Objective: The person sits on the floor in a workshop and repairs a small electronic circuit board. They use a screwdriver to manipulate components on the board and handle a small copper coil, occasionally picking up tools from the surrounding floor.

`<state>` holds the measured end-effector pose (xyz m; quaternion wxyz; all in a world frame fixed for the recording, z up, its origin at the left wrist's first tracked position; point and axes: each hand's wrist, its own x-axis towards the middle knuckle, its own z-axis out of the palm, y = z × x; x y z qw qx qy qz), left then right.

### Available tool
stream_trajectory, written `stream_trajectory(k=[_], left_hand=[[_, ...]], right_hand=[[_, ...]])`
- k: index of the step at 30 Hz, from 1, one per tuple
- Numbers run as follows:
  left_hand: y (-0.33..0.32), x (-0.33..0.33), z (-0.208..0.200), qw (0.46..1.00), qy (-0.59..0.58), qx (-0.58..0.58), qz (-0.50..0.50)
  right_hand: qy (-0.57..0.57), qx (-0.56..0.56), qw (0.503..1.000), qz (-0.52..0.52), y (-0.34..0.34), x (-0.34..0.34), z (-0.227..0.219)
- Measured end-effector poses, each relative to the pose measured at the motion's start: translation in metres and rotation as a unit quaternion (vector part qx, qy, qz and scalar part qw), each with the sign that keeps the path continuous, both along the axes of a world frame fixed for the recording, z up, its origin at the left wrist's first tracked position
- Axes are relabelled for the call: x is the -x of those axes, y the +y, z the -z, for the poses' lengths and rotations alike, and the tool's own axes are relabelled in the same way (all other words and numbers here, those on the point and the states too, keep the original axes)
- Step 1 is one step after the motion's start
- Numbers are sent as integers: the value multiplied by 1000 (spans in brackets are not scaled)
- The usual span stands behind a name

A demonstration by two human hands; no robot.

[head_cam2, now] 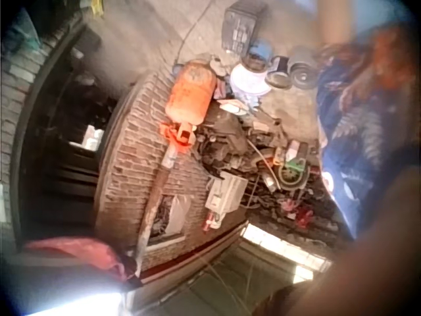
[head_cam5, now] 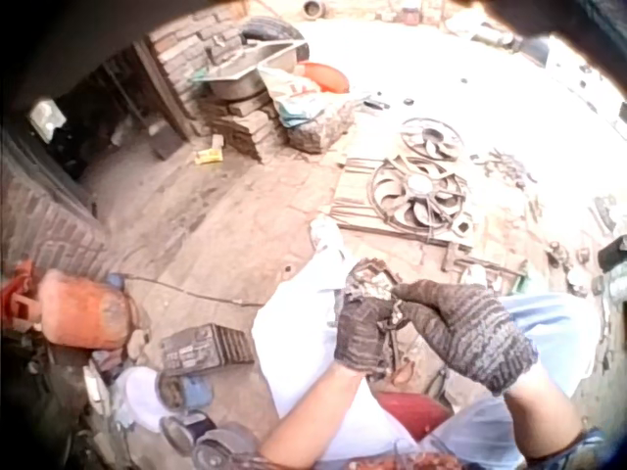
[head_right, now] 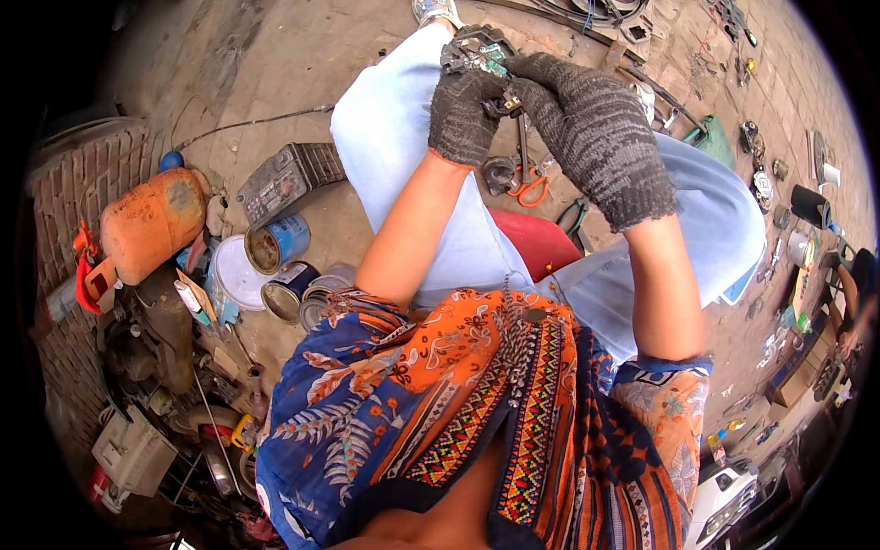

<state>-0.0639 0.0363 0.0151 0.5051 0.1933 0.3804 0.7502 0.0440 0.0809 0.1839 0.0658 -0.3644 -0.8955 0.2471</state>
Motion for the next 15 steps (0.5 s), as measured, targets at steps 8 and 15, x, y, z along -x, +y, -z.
stream_trajectory(k=[8,15], left_hand=[[-2,1,-33,997,-44,-50,-28],[-8,-2,-28,982,-179,-51,17]], right_hand=[[120,47,989,71,-47,9,-7],[-27,7,995,91,-68,19,-9]])
